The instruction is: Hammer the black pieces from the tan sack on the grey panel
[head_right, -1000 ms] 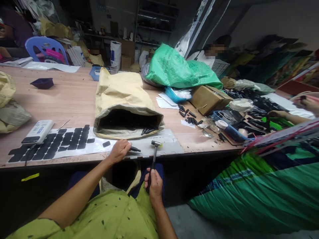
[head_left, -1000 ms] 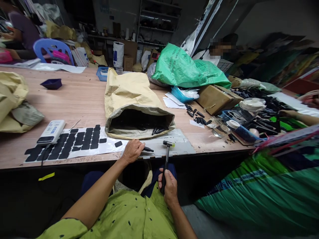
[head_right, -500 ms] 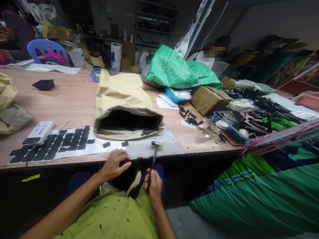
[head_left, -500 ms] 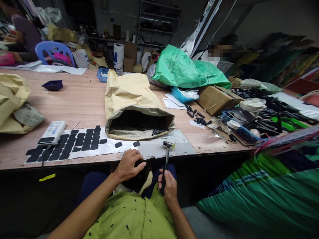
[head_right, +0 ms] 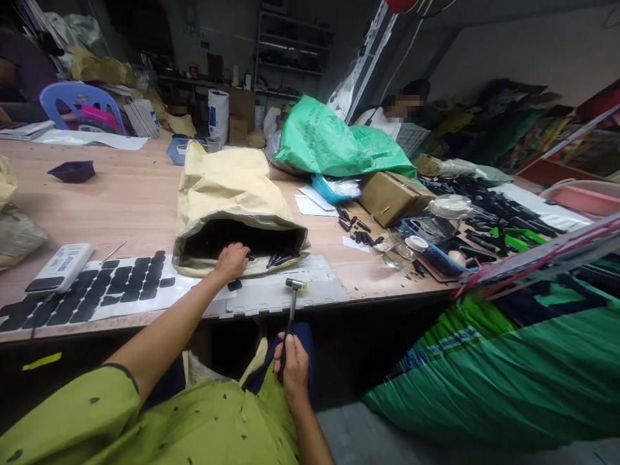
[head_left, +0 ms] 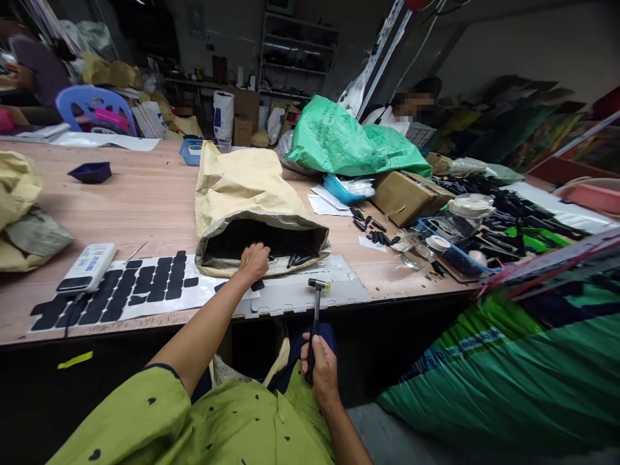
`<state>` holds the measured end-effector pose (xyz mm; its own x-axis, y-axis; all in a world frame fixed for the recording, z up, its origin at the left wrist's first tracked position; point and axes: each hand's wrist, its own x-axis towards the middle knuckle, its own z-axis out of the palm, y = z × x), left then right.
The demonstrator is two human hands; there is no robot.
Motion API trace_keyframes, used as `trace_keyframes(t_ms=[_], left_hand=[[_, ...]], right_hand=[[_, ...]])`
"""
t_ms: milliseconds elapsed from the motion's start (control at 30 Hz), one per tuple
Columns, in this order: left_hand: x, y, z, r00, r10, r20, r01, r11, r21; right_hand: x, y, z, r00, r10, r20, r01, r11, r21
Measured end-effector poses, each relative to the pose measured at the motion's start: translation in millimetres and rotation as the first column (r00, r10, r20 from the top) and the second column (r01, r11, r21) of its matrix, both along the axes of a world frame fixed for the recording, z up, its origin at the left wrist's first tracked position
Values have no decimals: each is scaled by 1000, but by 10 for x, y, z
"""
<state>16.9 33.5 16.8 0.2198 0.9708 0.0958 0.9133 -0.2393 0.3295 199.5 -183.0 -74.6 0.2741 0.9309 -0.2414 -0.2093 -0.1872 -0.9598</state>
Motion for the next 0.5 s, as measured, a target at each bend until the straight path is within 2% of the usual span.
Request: trace_keyframes(t_ms=[133,300,433,500], left_hand=[[-19,-19,53,998,37,-43,-37,999,0],[-74,-346,142,996,-89,-4,88,991,100],[-84,-686,38,976,-207,68,203,977,68],[-92,-788,-57,971,-206,118,199,978,69]], right_hand=[[6,-1,-19,1000,4,4,-4,1000,-2],[-1,2,-28,1000,1,-2,-1,1000,-3],[-15,9,-15,1000,0,11,1,1000,-3],[-15,11,-9,1000,-3,19,3,1000,-7]])
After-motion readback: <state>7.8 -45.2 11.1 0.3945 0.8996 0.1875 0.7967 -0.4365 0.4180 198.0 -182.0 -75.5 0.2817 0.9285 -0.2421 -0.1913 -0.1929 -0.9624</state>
